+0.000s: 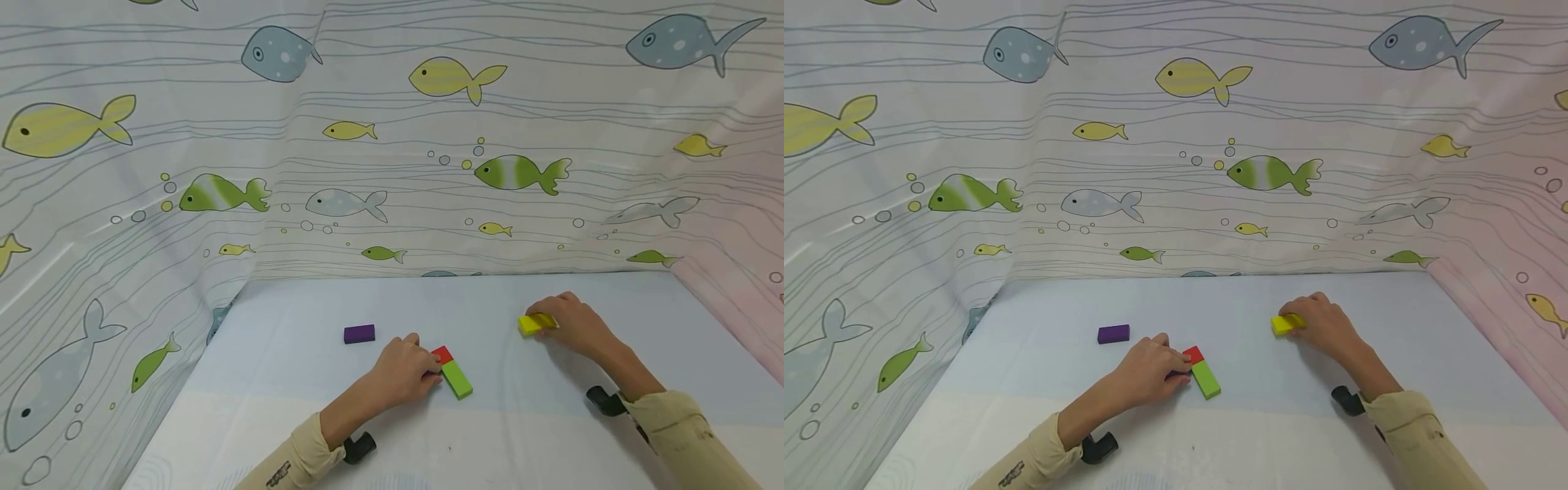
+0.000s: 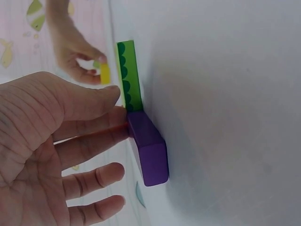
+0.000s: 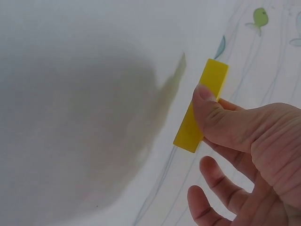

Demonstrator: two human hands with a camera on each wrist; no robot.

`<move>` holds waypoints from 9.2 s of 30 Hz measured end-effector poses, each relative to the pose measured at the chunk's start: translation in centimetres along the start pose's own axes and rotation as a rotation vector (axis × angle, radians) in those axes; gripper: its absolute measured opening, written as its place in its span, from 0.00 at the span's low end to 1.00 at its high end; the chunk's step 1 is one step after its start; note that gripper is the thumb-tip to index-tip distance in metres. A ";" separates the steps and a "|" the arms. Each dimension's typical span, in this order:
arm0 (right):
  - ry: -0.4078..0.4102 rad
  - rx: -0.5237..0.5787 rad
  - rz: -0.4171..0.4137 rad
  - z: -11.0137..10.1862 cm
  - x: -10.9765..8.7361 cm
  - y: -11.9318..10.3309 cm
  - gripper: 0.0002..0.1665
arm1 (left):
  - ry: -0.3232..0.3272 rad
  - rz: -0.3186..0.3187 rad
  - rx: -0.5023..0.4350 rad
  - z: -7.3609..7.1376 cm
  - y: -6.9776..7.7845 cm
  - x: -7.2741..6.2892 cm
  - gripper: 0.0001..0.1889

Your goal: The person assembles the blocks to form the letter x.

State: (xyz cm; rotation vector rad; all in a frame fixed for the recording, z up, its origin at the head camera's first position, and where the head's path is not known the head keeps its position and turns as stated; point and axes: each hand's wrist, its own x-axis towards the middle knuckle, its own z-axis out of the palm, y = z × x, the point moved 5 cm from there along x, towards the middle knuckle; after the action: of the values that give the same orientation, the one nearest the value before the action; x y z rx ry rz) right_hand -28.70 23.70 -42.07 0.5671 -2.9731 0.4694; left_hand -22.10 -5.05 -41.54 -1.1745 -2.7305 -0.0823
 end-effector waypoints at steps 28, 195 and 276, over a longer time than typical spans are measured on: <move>0.054 0.022 -0.087 -1.0 -0.2 -3.1 0.23 | -0.003 -0.005 -0.004 0.0 0.1 0.0 0.03; 0.047 -0.072 -0.362 4.7 1.9 -12.2 0.20 | -0.052 0.015 0.004 -0.1 0.3 0.3 0.04; 0.015 -0.027 -0.415 4.7 -0.4 -13.6 0.18 | -0.029 0.052 -0.018 -0.2 0.1 -0.3 0.05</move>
State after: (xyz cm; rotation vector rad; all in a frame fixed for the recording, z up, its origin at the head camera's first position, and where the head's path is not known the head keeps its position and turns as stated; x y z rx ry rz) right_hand -23.39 10.35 -42.71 1.1345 -2.7305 0.3895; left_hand -21.79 -5.20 -41.41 -1.2604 -2.7273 -0.0836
